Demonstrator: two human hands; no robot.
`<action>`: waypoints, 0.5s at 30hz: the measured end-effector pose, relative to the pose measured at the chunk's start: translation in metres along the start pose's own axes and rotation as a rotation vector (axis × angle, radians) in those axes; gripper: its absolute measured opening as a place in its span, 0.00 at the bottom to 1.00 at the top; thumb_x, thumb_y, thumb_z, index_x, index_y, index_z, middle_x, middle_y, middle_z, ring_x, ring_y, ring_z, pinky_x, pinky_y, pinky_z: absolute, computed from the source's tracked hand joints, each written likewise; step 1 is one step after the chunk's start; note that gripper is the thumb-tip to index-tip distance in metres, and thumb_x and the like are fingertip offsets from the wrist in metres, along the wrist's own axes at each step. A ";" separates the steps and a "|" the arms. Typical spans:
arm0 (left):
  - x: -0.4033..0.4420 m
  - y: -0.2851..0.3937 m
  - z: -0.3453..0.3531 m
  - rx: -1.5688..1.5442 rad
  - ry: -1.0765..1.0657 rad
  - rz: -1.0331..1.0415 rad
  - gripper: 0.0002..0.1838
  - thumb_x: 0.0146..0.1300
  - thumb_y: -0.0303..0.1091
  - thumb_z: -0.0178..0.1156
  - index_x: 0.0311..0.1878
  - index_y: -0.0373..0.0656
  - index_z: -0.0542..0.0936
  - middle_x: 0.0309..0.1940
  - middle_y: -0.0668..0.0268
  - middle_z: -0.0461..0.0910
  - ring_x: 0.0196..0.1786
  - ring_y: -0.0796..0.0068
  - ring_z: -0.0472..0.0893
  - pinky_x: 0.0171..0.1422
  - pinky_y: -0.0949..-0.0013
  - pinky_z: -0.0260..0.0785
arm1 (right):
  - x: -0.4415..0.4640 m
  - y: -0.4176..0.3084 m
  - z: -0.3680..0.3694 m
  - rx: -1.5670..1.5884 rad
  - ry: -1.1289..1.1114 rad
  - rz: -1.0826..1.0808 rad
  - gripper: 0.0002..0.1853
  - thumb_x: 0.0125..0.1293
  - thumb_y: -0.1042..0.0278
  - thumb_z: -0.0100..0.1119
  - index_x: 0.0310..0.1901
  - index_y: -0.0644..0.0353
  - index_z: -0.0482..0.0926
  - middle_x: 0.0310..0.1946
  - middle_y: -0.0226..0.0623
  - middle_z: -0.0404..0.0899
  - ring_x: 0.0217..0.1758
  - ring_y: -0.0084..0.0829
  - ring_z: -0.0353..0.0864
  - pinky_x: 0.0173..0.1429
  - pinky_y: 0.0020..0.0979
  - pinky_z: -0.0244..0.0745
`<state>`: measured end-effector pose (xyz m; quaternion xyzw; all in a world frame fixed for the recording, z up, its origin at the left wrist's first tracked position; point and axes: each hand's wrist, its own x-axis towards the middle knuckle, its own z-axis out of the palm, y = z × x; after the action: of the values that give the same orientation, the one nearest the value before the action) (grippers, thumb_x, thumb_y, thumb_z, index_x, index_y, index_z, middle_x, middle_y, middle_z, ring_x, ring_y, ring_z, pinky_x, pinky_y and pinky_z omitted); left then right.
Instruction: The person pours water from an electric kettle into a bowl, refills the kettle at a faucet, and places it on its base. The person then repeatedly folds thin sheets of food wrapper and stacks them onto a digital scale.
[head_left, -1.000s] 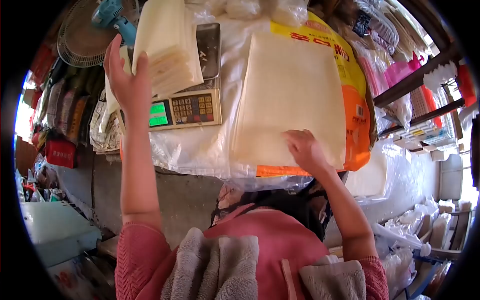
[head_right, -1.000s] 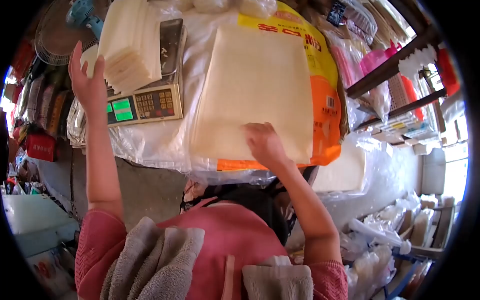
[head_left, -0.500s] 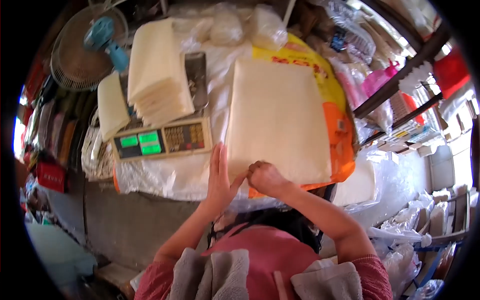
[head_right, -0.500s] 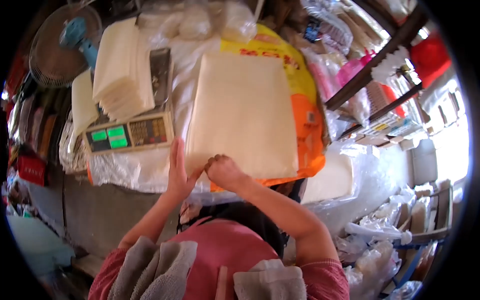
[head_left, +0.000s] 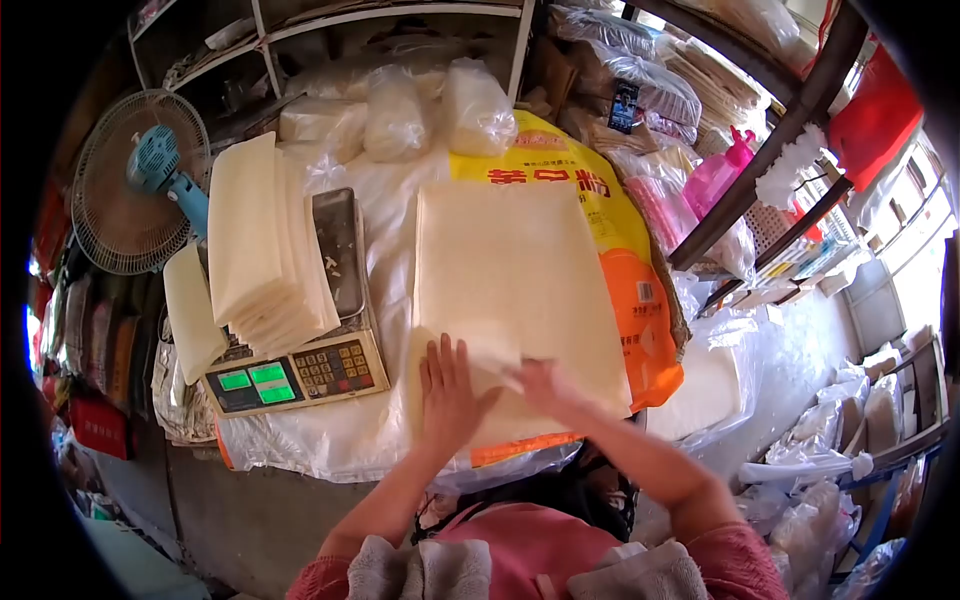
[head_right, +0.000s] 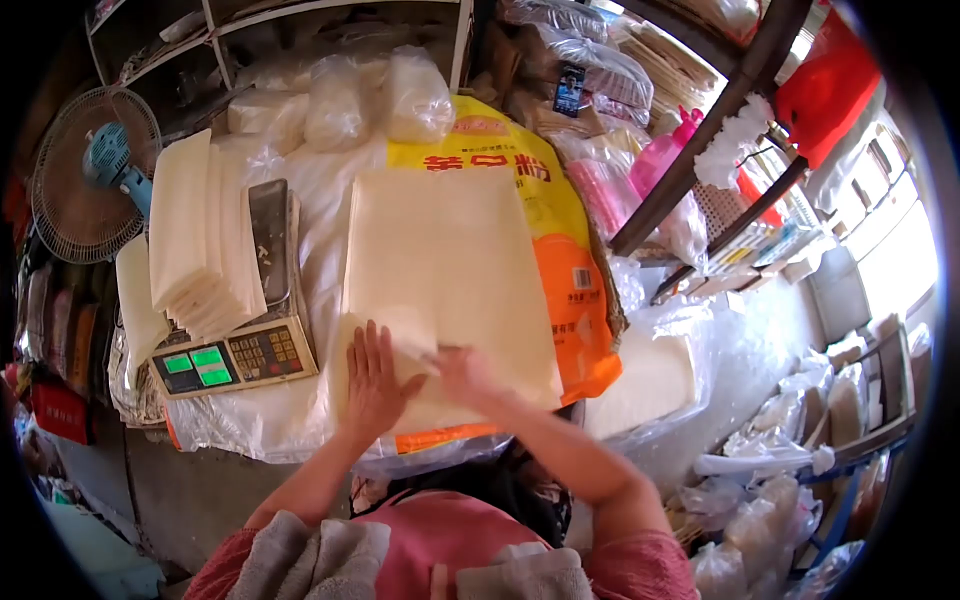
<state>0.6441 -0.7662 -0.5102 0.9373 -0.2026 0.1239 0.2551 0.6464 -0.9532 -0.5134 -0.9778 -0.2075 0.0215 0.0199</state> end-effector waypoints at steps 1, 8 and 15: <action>-0.001 0.003 -0.002 0.078 -0.059 0.009 0.39 0.61 0.52 0.55 0.69 0.38 0.58 0.71 0.45 0.48 0.72 0.37 0.45 0.73 0.41 0.39 | 0.022 0.041 -0.005 0.127 0.092 0.007 0.17 0.63 0.68 0.50 0.54 0.57 0.76 0.49 0.37 0.78 0.53 0.35 0.73 0.58 0.41 0.63; -0.003 -0.003 0.005 0.133 -0.106 0.001 0.39 0.60 0.59 0.51 0.70 0.46 0.61 0.72 0.48 0.47 0.73 0.38 0.42 0.74 0.39 0.33 | 0.051 0.212 -0.312 0.075 1.016 -0.028 0.15 0.61 0.77 0.47 0.45 0.61 0.82 0.31 0.33 0.81 0.40 0.29 0.79 0.48 0.30 0.72; -0.008 -0.008 0.008 -0.001 -0.015 -0.042 0.40 0.58 0.54 0.56 0.70 0.44 0.59 0.71 0.48 0.49 0.74 0.42 0.43 0.75 0.42 0.32 | -0.043 0.032 -0.249 -0.235 0.754 -0.045 0.11 0.64 0.75 0.52 0.46 0.63 0.79 0.42 0.42 0.82 0.43 0.40 0.82 0.46 0.36 0.77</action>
<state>0.6417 -0.7612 -0.5227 0.9421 -0.1848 0.1115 0.2567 0.6326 -1.0072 -0.2653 -0.9080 -0.2078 -0.3635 -0.0167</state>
